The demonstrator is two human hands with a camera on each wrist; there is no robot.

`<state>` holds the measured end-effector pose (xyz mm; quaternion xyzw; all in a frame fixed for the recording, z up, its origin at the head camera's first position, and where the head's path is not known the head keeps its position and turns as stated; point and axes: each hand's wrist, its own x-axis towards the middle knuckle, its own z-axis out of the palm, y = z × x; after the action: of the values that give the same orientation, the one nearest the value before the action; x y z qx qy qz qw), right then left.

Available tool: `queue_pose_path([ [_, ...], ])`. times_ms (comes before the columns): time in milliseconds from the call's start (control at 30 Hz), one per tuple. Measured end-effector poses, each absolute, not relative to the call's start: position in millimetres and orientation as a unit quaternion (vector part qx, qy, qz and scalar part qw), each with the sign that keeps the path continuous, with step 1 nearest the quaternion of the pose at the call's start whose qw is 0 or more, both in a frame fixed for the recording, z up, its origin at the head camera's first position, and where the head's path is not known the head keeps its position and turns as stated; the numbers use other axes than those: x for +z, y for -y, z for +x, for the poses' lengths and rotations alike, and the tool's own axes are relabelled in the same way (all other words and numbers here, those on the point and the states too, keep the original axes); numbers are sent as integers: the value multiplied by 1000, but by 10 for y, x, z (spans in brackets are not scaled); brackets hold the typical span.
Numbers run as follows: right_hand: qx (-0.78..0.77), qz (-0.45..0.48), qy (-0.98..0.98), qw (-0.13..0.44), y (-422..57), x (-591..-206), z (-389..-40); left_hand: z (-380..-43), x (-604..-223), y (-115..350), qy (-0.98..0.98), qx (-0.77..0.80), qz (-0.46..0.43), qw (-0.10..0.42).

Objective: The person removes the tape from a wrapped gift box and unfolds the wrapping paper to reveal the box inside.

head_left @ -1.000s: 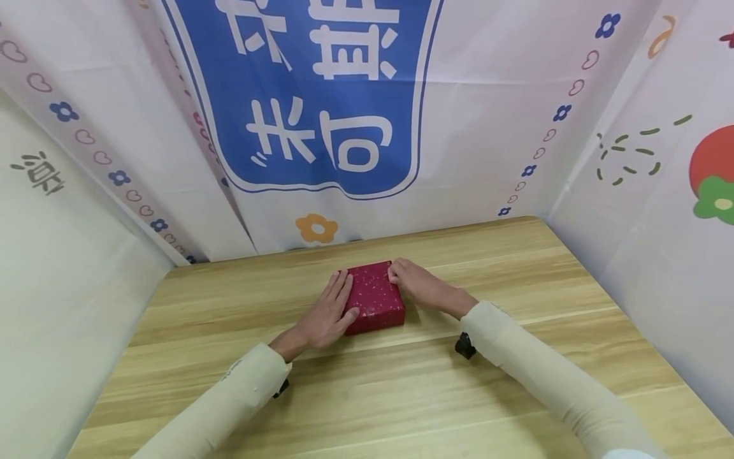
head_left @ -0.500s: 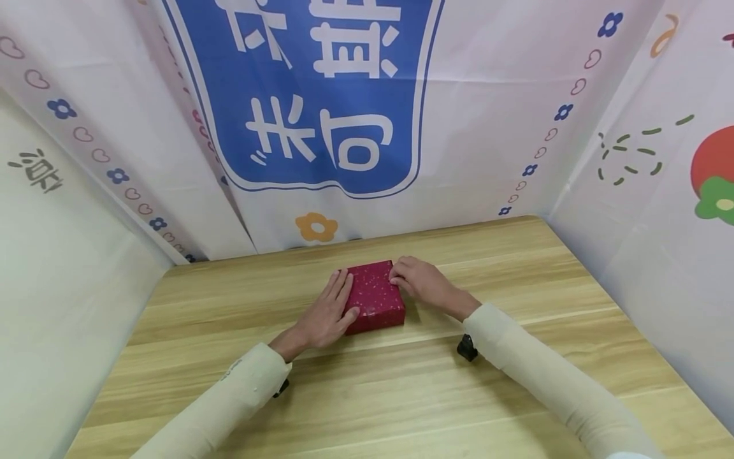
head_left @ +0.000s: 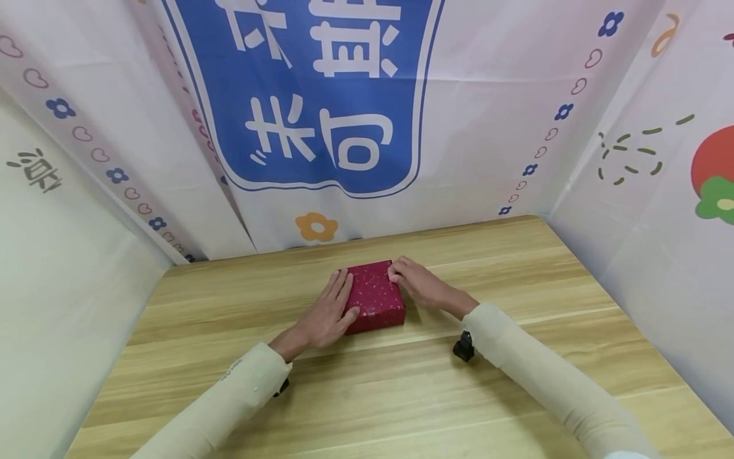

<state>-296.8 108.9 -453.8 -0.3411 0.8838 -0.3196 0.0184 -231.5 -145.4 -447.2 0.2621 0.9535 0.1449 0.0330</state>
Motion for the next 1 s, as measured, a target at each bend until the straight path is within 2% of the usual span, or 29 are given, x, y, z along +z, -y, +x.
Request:
queue_pose_path([
  [800, -417, -310, -854, 31, -1180, -4650, -2969, -2307, -4468, 1402, -956, 132, 261, 27],
  [1000, -452, -292, -841, 55, -1171, -4653, -2971, -2318, -4484, 1422, -957, 129, 259, 27],
])
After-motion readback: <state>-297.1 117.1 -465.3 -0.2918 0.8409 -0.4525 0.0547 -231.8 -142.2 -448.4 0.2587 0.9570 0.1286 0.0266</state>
